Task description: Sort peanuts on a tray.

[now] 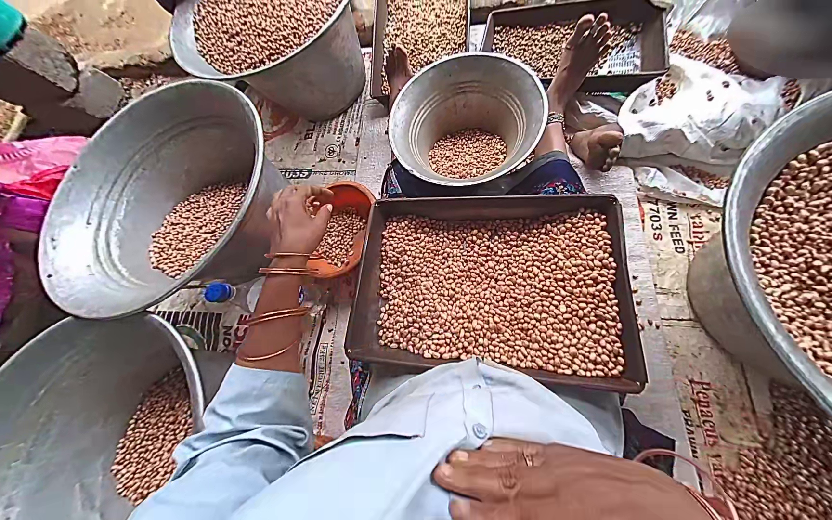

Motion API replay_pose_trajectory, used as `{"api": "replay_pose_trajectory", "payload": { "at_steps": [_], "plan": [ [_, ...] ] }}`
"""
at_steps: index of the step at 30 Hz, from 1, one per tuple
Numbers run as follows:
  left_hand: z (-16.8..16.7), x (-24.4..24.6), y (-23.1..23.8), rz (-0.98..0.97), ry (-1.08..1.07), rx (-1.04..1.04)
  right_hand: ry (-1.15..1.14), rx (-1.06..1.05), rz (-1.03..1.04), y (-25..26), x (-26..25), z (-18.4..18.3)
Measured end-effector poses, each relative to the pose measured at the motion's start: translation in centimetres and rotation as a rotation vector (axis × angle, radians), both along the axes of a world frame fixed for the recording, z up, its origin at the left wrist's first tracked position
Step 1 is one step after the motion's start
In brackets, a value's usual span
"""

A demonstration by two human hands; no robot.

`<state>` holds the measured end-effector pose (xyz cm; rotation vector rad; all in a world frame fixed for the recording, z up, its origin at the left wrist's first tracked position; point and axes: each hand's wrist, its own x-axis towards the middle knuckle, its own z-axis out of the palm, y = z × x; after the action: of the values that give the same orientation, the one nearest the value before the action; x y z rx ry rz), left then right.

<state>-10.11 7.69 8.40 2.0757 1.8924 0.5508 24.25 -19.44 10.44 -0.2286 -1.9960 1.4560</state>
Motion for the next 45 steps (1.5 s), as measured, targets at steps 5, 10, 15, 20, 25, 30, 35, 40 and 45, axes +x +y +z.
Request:
{"api": "replay_pose_trajectory", "payload": {
  "at_steps": [5, 10, 15, 20, 25, 30, 35, 40, 45],
  "plan": [
    [-0.5, 4.3, -0.3, -0.185, 0.017, 0.015, -0.938, 0.683, -0.861, 3.2, 4.1, -5.3],
    [-3.2, 9.4, -2.6, -0.411, 0.106, -0.007, -0.974, 0.537, -1.174, 9.1, 8.9, -2.8],
    [-6.8, 12.6, -0.8, -0.400, 0.196, -0.075, -1.247, 0.243, -1.073, 14.9, 9.5, -2.7],
    [-6.9, 12.9, -1.1, -0.358, 0.187, -0.145, -1.521, 0.083, -1.050, 19.4, 5.1, -5.5],
    [-7.1, 10.1, -2.6, -0.269, -0.094, -0.157, -1.464, -0.036, -0.795, 18.0, -3.3, -8.3],
    [-6.9, 10.1, -3.1, -0.273, -0.087, -0.133, -1.174, 0.108, -0.419, 14.5, -7.9, -5.8],
    [-6.0, 11.6, -1.7, -0.247, -0.105, -0.186, -0.904, 0.320, -0.836, 19.0, -1.4, -4.2],
    [-6.4, 10.0, -3.4, -0.262, -0.156, -0.138, -1.078, 0.229, -0.810, 21.0, 4.5, -7.3],
    [-3.6, 10.8, -4.2, -0.202, -0.461, -0.376, -1.110, 0.210, -0.741, 19.1, 3.2, -8.1]
  ]
}}
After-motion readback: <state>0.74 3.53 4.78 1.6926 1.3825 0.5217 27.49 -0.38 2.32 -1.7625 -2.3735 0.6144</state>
